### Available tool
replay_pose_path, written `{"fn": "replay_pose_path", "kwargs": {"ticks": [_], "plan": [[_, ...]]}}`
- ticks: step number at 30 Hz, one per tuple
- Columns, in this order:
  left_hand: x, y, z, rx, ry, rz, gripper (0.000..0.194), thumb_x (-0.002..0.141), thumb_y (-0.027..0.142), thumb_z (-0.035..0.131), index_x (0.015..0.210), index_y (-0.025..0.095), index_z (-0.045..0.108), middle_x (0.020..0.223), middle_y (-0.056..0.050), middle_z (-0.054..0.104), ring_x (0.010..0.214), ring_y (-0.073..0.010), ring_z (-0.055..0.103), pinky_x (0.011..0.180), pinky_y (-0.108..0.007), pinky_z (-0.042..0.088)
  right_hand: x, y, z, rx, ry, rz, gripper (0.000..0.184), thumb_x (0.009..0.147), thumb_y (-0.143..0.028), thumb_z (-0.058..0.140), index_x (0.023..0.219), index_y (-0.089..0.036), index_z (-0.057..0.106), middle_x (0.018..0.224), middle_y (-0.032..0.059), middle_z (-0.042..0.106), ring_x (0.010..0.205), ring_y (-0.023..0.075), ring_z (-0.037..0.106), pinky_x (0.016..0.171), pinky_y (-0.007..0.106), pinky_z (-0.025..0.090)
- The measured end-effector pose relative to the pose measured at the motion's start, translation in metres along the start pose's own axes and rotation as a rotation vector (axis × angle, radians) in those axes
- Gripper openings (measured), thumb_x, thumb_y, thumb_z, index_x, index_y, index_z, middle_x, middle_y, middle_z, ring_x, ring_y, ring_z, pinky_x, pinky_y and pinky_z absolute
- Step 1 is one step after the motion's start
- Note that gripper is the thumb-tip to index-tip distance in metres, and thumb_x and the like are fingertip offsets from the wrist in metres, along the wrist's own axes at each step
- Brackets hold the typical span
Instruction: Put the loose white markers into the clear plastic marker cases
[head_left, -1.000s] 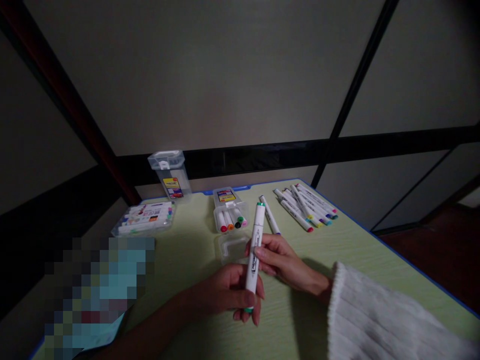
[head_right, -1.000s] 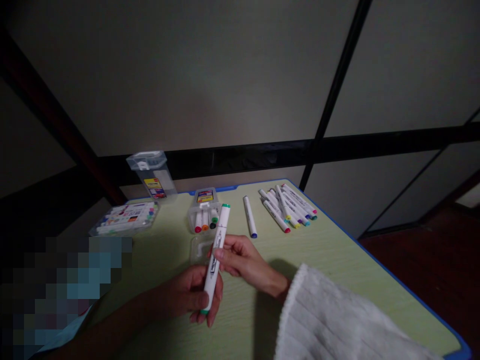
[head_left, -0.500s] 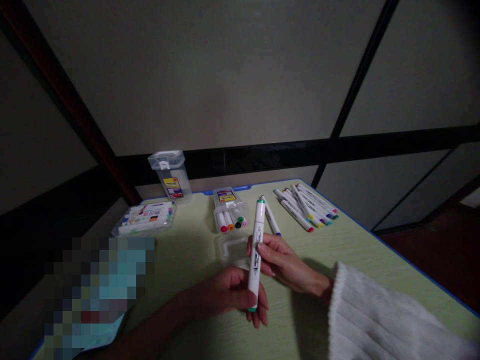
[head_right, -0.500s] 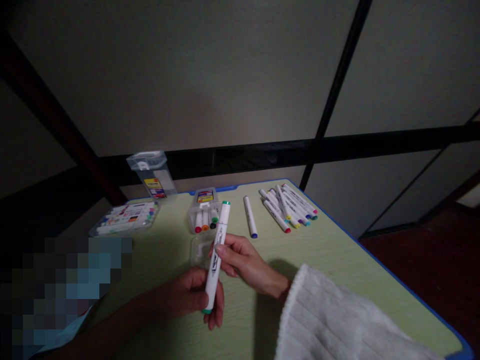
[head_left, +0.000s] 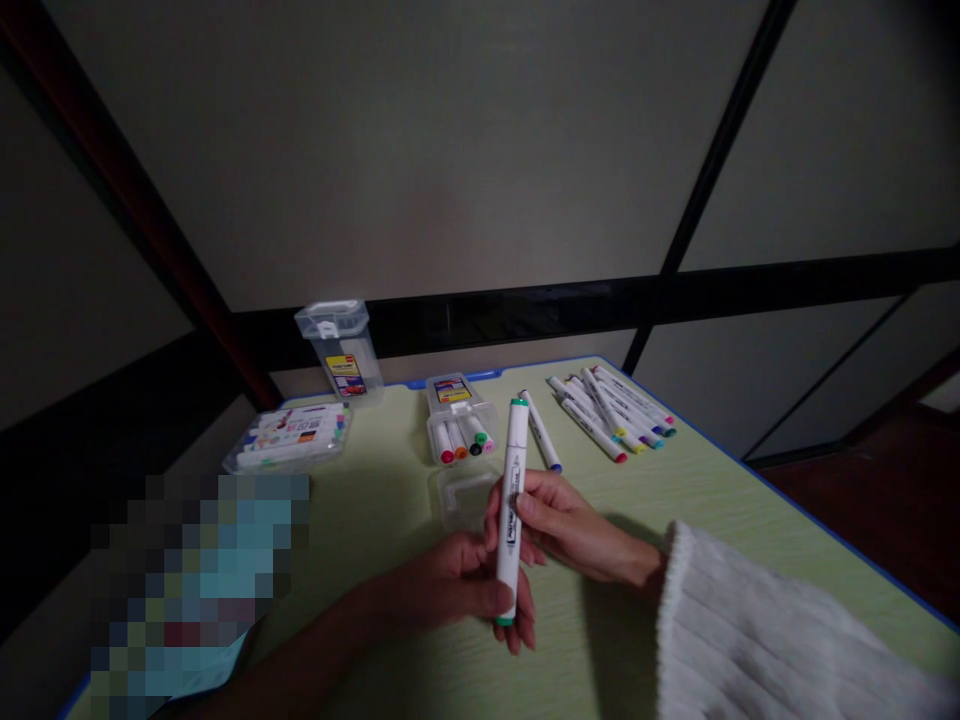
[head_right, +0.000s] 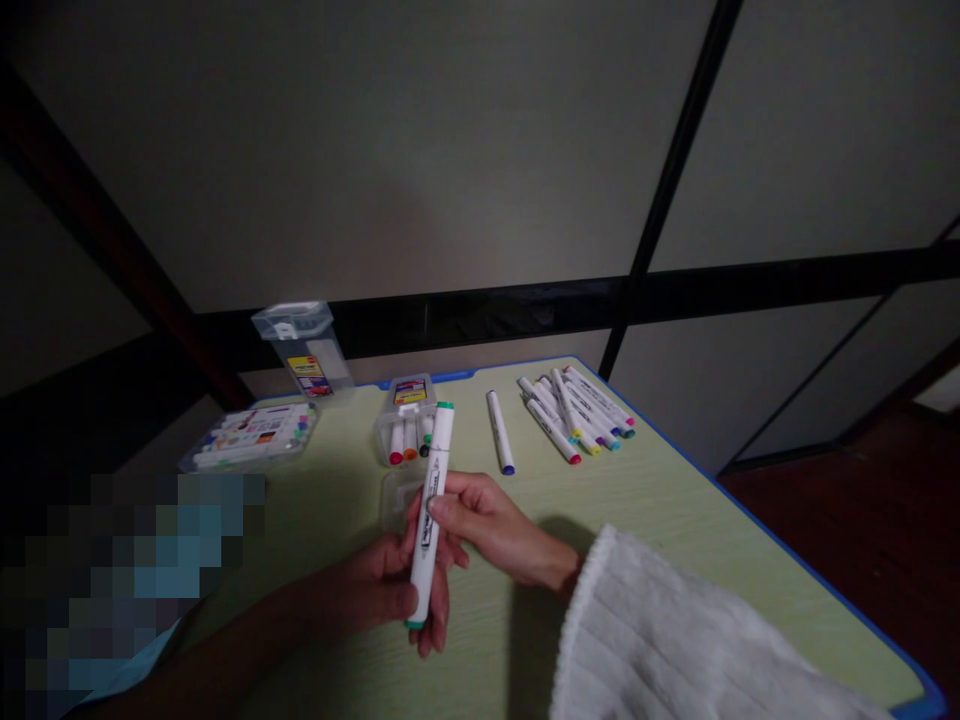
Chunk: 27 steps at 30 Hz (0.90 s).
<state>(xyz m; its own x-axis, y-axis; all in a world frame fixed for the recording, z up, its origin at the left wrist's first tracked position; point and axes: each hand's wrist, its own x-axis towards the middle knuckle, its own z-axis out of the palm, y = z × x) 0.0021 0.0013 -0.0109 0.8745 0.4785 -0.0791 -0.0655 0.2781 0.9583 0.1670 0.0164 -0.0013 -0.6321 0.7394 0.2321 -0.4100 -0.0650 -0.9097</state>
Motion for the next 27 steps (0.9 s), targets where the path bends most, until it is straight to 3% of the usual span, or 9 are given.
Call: {"fn": "replay_pose_path", "kwargs": {"ticks": [10, 16, 27], "plan": [[0.0017, -0.0014, 0.0000, 0.023, -0.027, 0.031, 0.049, 0.071, 0.056, 0.059, 0.077, 0.008, 0.060, 0.070, -0.007, 0.061, 0.059, -0.0093, 0.057, 0.055, -0.019, 0.041, -0.0009, -0.0046, -0.0024, -0.028, -0.155, 0.103, 0.031, 0.072, -0.036, 0.068, 0.088, -0.011, 0.059, 0.068, 0.0003, 0.061, 0.047, 0.0029, 0.044, 0.041, 0.015, 0.029], [0.0024, -0.0021, -0.0006, -0.013, 0.001, 0.048, 0.046, 0.071, 0.054, 0.061, 0.083, 0.009, 0.060, 0.069, -0.005, 0.062, 0.056, -0.0081, 0.056, 0.055, -0.019, 0.043, -0.0015, -0.0013, -0.0036, -0.001, -0.119, 0.126, 0.033, 0.071, -0.035, 0.069, 0.088, -0.010, 0.058, 0.069, 0.0008, 0.061, 0.048, 0.0023, 0.045, 0.043, 0.015, 0.029], [0.0020, -0.0046, 0.0016, -0.089, 0.042, 0.008, 0.052, 0.065, 0.054, 0.066, 0.089, 0.008, 0.062, 0.068, -0.005, 0.063, 0.057, -0.0097, 0.057, 0.054, -0.020, 0.043, -0.0007, 0.0009, -0.0005, 0.108, -0.141, 0.129, 0.032, 0.073, -0.037, 0.067, 0.088, -0.011, 0.057, 0.054, -0.0065, 0.054, 0.037, 0.0025, 0.045, 0.036, 0.015, 0.027]]}}
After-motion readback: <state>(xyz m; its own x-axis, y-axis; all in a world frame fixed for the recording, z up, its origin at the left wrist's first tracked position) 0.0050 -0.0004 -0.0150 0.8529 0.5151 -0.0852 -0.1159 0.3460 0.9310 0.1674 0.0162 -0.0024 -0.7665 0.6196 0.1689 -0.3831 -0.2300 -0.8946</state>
